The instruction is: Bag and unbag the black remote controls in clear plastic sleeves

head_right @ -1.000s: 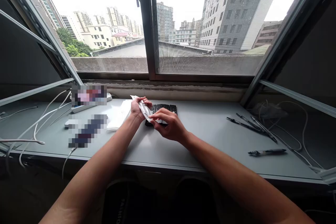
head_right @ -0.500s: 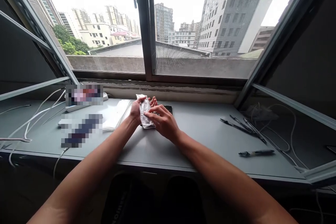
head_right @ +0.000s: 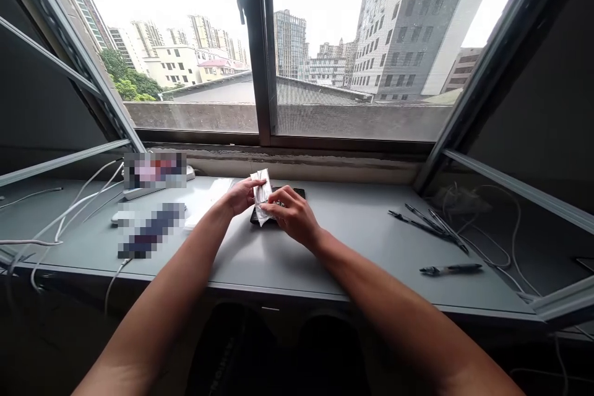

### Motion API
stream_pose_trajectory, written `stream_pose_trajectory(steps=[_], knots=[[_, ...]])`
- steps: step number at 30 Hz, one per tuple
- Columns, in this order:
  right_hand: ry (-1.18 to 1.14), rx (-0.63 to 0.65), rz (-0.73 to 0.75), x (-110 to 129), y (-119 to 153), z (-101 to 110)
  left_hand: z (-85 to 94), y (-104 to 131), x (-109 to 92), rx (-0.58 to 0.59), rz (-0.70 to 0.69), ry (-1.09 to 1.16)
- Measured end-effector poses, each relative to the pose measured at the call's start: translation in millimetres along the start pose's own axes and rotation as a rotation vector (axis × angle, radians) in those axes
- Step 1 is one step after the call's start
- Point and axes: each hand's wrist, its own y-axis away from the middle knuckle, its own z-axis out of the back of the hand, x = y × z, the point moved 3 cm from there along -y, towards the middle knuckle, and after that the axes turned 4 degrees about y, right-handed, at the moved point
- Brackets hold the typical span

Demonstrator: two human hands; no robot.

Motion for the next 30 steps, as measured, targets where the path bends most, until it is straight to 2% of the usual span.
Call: stream_pose_trajectory(steps=[2,4,8,11,14,22,25,27,30], knots=[[-0.021,0.046,0.017,-0.6,1.2,-3.3,10.6,-6.1,0.0,-0.135,-0.063,-0.136],[-0.035,0.034,-0.012,-4.0,2.4,-3.2,24.0,-11.8,-1.3,-0.285,-0.1,-0.295],[-0.068,-0.041,-0.157,-20.2,5.6,4.0,46.1,-19.2,-5.9,-0.402,-0.139,-0.499],[-0.063,-0.054,-0.274,-37.4,9.3,9.9,53.1,-20.0,-8.1,-0.436,-0.174,-0.663],[-0.035,-0.067,-0.353,-52.0,13.2,14.3,51.5,-19.5,-5.6,-0.436,-0.205,-0.82],[-0.016,-0.046,-0.404,-64.6,16.8,13.3,43.2,-19.1,2.6,-0.398,-0.258,-1.185],[0.009,0.007,-0.422,-71.9,19.8,7.8,42.0,-15.3,1.2,-0.396,-0.236,-1.222],[0.055,0.041,-0.474,-80.5,23.8,3.9,42.5,-10.4,-2.3,-0.431,-0.235,-1.247],[0.082,0.042,-0.536,-92.9,30.0,1.1,45.8,-2.2,-10.6,-0.572,-0.261,-1.377]])
